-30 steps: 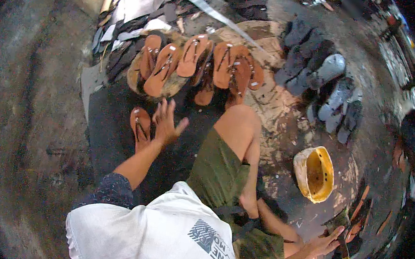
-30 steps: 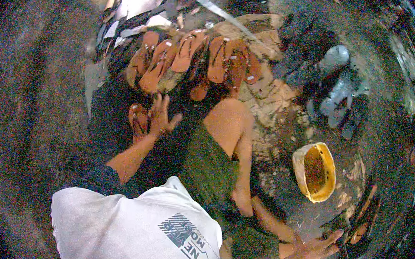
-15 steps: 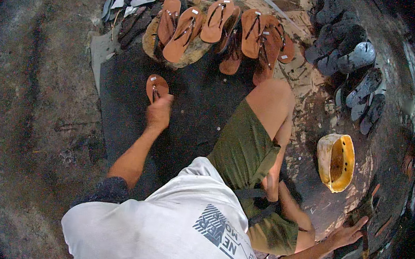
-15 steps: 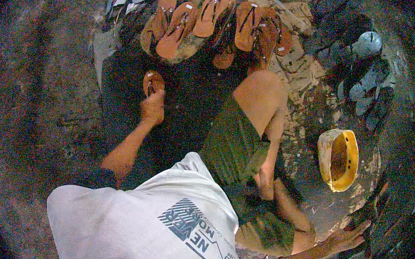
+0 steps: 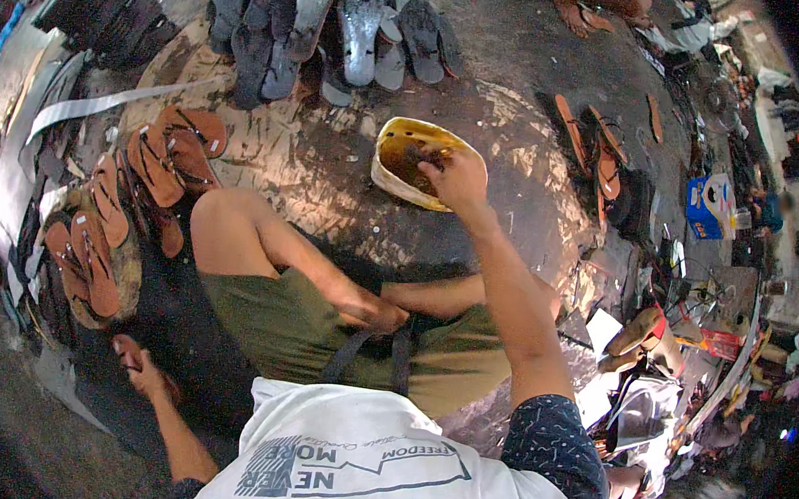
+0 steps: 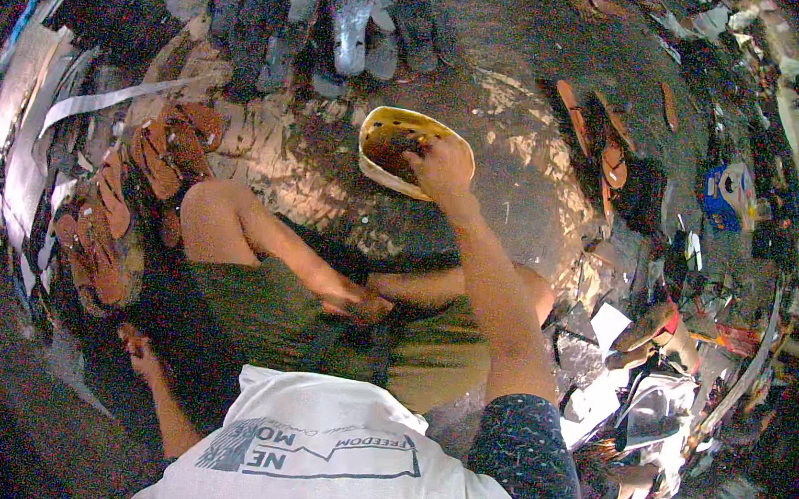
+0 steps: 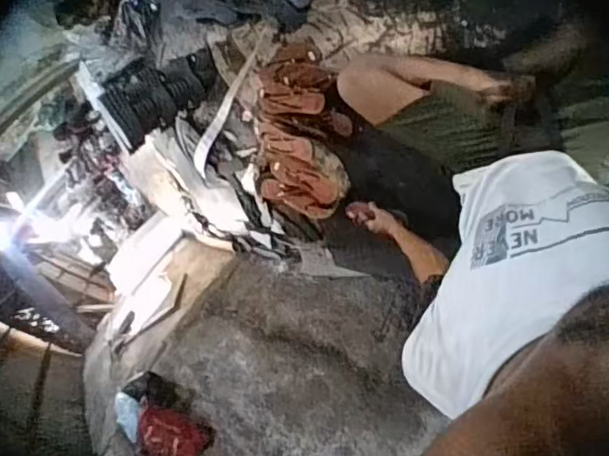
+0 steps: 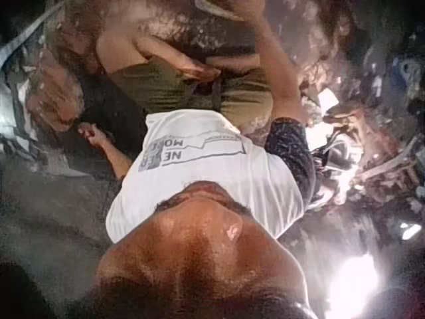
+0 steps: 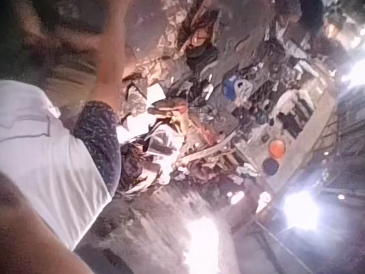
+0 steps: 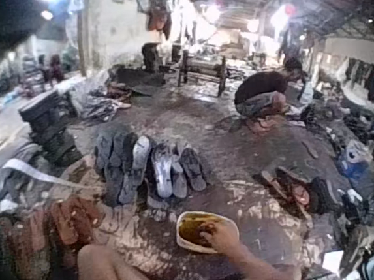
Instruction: The person sits on the floor and repeatedly applies a dark coating to the soles of flip-flops using a brush and a small container. They handle multiple flip-flops one at a time, dip the brush into the container, and spread the coating across the sole surfaces.
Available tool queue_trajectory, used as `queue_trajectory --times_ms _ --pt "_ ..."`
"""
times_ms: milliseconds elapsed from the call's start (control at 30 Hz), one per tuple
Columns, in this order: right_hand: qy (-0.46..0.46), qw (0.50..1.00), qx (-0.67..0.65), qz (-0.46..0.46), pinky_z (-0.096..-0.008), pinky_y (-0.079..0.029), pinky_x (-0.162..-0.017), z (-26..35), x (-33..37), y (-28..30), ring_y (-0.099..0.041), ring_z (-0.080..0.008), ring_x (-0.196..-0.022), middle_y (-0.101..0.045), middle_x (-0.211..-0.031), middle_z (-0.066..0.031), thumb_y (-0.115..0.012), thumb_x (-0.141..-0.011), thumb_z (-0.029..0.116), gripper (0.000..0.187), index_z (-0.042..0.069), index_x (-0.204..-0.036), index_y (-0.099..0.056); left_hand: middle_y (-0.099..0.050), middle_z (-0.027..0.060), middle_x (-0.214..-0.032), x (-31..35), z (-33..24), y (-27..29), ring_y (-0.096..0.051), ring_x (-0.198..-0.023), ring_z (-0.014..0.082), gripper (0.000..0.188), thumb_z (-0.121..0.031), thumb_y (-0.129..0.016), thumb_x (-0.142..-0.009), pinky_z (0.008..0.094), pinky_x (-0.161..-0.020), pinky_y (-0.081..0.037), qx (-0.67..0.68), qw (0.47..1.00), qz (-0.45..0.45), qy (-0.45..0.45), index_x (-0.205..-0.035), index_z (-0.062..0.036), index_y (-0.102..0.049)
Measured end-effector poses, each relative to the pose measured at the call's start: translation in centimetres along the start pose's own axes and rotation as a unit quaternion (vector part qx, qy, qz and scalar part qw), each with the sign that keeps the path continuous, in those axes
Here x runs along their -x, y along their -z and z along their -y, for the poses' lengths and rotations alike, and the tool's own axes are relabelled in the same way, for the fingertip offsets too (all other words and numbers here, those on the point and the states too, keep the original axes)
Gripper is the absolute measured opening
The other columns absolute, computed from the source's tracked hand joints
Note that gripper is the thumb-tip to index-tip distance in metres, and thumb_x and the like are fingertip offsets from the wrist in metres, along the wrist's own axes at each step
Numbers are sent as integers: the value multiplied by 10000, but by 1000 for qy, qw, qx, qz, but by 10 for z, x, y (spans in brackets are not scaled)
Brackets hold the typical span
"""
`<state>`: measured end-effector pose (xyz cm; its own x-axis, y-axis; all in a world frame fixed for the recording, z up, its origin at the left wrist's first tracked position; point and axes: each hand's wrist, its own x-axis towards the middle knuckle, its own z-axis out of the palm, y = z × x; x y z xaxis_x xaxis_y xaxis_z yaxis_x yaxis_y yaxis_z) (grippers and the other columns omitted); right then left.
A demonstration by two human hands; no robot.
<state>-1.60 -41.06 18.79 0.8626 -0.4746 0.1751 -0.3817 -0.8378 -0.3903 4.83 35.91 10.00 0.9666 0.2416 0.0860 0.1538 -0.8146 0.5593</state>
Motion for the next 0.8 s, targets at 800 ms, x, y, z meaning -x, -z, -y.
queue_trajectory --times_ms 800 --pt "47 884 -374 -277 -347 -521 -886 161 51 128 -683 -205 -983 -731 -1021 -94 -775 -922 176 300 23 -1161 -680 -677 135 -1225 128 -522 -81 -681 -984 267 567 -525 -440 -1061 414 -825 -581 677 471 553 122 -1360 -58 -555"
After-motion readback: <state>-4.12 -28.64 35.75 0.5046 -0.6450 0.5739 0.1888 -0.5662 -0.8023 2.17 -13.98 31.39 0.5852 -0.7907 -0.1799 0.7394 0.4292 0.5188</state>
